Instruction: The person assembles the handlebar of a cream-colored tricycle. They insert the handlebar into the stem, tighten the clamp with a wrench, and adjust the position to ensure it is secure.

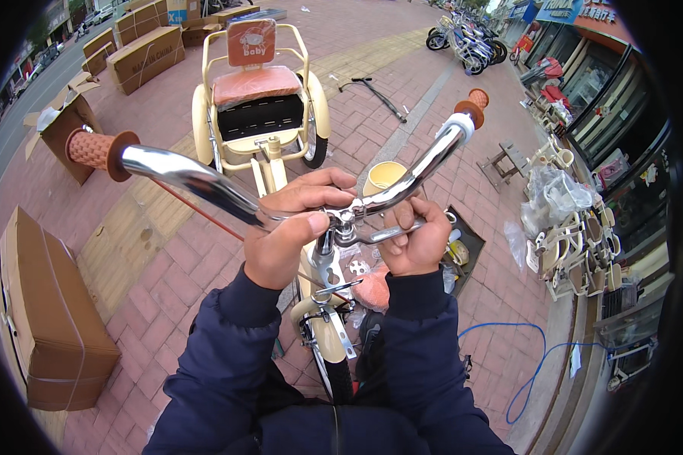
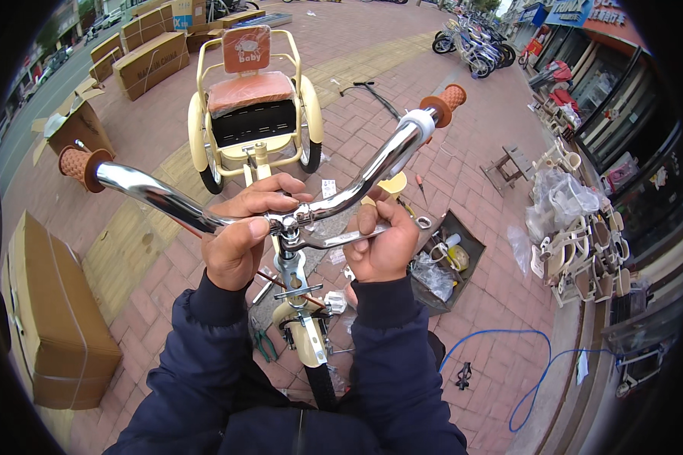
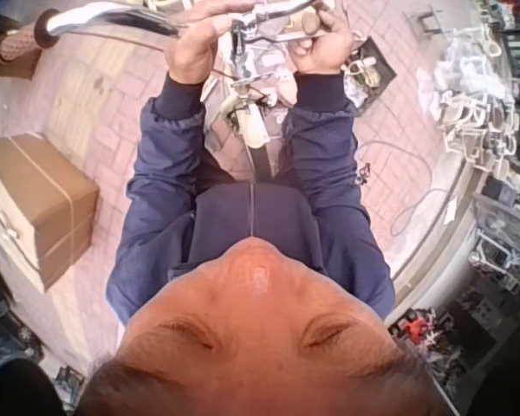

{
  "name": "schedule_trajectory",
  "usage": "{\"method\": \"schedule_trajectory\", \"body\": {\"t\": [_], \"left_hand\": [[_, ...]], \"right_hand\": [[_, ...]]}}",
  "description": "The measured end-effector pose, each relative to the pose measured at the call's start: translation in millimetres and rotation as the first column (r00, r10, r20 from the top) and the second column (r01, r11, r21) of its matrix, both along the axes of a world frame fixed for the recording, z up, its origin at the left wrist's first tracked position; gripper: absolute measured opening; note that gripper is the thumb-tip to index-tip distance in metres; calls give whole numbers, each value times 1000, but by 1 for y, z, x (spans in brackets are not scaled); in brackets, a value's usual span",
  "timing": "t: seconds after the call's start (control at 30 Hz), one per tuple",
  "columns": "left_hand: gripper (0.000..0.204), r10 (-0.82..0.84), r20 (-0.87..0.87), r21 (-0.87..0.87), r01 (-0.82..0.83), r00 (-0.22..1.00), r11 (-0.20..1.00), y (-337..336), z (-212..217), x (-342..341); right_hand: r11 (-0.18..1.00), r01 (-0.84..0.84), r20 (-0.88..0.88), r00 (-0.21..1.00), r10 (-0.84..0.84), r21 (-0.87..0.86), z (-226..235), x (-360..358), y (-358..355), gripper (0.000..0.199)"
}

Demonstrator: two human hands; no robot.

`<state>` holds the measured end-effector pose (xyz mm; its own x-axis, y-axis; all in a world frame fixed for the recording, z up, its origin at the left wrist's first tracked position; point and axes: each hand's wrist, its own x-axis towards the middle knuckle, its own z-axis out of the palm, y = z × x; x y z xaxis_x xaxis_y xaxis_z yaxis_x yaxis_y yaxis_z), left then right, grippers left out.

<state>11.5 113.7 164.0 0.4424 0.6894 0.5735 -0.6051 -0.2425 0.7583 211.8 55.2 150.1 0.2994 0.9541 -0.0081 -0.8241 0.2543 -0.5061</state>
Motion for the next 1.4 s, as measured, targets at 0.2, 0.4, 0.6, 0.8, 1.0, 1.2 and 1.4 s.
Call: {"method": "schedule_trajectory", "body": {"t": [0.2,0.4,0.6,0.8,1.0,1.2,1.4], "left_hand": [[44,-87,43,35,85,995,996,3,3,3],[44,37,7,21,-37,999,999,1,-1,5],[43,75,-8,84,-74,997,994,5,-6,6],[42,65,10,45,-66,998,997,2,-3,6],[43,59,18,39,-60,998,997,2,-5,7],[44,60,-26,82,-57,998,995,4,-3,2],[45,1,-15,3,-1,1000,1000,-2,2,-2]], "right_hand": [[736,-676,-127,728,674,32,-32,2,76,31],[979,-68,133,987,95,-190,-9,7,-6,27],[894,420,480,759,-440,156,9,-37,-96,45],[804,415,595,541,-595,426,16,-62,-111,54],[743,382,686,302,-662,549,12,-94,-120,59],[819,418,629,527,-572,394,20,-78,-122,49],[883,429,343,814,-469,188,23,-44,-96,26]]}}
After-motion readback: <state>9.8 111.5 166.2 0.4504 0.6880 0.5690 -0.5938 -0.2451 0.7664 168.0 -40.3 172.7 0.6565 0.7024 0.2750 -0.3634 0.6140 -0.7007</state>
